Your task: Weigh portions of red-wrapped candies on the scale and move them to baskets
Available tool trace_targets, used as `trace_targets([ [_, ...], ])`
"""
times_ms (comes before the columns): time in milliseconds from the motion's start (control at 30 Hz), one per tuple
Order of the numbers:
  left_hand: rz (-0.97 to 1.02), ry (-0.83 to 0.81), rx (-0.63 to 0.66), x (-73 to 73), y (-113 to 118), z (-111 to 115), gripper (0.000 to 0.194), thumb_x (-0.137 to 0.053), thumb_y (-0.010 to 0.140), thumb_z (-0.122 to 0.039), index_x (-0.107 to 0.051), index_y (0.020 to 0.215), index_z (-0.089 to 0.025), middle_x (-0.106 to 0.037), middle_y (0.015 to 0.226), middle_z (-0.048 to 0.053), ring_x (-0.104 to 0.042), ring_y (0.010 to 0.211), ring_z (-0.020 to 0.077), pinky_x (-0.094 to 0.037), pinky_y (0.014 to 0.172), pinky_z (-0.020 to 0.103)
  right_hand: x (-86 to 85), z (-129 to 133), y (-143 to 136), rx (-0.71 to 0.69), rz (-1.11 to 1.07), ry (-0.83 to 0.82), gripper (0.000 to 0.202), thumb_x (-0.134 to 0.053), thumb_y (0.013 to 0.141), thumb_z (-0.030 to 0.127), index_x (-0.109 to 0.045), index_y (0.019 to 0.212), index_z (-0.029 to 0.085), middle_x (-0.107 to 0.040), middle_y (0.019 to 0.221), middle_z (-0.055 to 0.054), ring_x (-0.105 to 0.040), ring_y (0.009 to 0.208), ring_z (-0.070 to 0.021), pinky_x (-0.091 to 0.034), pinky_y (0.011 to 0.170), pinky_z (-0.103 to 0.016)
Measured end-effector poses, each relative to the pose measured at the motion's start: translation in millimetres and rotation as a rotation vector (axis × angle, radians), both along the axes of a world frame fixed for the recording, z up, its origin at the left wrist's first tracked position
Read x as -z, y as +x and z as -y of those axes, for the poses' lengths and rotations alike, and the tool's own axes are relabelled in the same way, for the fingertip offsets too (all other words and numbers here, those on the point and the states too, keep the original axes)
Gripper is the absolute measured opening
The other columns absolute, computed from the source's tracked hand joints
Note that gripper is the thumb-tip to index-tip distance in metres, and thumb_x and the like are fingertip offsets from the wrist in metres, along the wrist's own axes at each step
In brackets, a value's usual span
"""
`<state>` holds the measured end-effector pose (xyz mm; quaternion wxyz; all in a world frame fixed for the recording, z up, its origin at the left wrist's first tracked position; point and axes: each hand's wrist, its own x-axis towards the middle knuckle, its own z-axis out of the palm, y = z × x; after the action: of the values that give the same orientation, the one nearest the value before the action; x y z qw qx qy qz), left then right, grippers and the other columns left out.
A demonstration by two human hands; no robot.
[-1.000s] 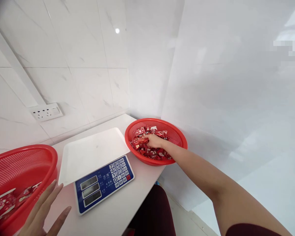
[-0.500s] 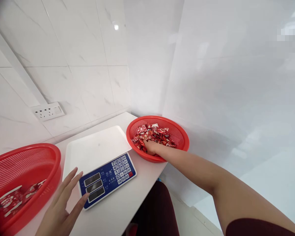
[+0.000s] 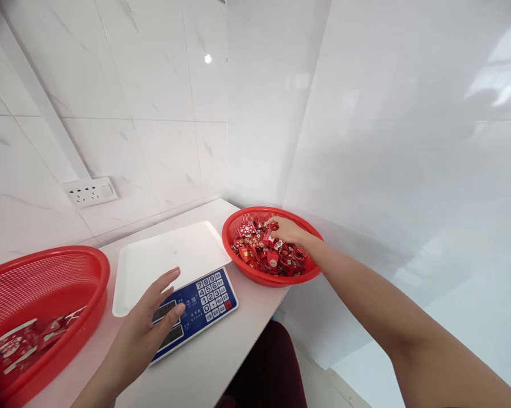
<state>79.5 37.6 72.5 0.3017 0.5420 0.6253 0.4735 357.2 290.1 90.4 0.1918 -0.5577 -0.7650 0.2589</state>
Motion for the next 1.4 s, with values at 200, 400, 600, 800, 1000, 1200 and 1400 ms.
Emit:
trace_targets([
  [200,0.279,-0.074,0.096,6.7,-10,-7,0.04,-0.058,0.08,-0.04,-0.054,0.118,-0.028,-0.059,0.122,0.008,-0.054,0.113,0.0247,-0.045,0.093,0.039,-20.9,4,-23,0.047,-0.253,0.006,0.043,-0.058,0.068,0.015,-0.051,0.111,0.015,-0.065,0.103,-0.009,-0.06,0.088,-0.0182,-0.047,0.071,-0.026],
  [400,0.714,-0.088,0.12,-1.1,-13,-9,0.045,-0.058,0.082,-0.037,-0.047,0.124,-0.027,-0.053,0.127,0.01,-0.055,0.111,0.0233,-0.051,0.085,0.037,-31.7,69,-121,-0.176,-0.677,-0.221,0.044,-0.061,0.07,0.023,-0.046,0.111,0.022,-0.065,0.089,-0.003,-0.064,0.078,-0.0176,-0.052,0.07,-0.031],
  [600,1.023,0.053,0.057,1.4,-15,-12,0.04,-0.055,0.084,-0.038,-0.048,0.123,-0.031,-0.055,0.122,0.005,-0.057,0.105,0.0189,-0.056,0.072,0.029,3.6,143,-203,-0.42,-0.745,-0.076,0.033,-0.056,0.076,0.026,-0.05,0.109,0.025,-0.061,0.101,-0.002,-0.059,0.092,-0.0168,-0.047,0.085,-0.035],
  [800,1.226,0.026,-0.152,8.9,-39,-20,0.024,-0.061,0.082,-0.03,-0.06,0.105,-0.023,-0.063,0.093,0.0,-0.062,0.067,0.008,-0.055,0.054,0.017,22.1,152,-233,-0.509,-0.701,-0.039,0.037,-0.049,0.083,0.029,-0.046,0.12,0.026,-0.051,0.123,-0.004,-0.049,0.113,-0.0177,-0.036,0.1,-0.038],
  [1000,1.303,0.033,-0.165,12.8,-48,-24,0.016,-0.062,0.081,-0.022,-0.062,0.097,-0.019,-0.066,0.094,0.002,-0.064,0.072,0.0093,-0.057,0.06,0.019,15.2,150,-231,-0.528,-0.714,-0.138,0.045,-0.056,0.077,0.022,-0.048,0.121,0.026,-0.05,0.128,-0.003,-0.046,0.118,-0.0172,-0.033,0.104,-0.037],
  [1200,1.318,0.055,-0.172,18.0,-45,-26,0.016,-0.067,0.076,-0.017,-0.065,0.091,-0.016,-0.067,0.081,0.001,-0.063,0.061,0.0072,-0.054,0.049,0.014,11.0,155,-230,-0.444,-0.918,-0.468,0.038,-0.058,0.075,0.026,-0.055,0.112,0.027,-0.059,0.114,-0.003,-0.057,0.103,-0.0168,-0.047,0.089,-0.035],
  [1400,1.366,0.093,-0.279,16.0,-40,-26,0.011,-0.066,0.077,-0.014,-0.065,0.087,-0.017,-0.067,0.079,-0.001,-0.062,0.056,0.004,-0.054,0.048,0.011,13.3,151,-243,-0.133,-1.228,-0.475,0.026,-0.06,0.074,0.032,-0.057,0.099,0.025,-0.061,0.107,-0.004,-0.058,0.1,-0.0182,-0.051,0.08,-0.034],
])
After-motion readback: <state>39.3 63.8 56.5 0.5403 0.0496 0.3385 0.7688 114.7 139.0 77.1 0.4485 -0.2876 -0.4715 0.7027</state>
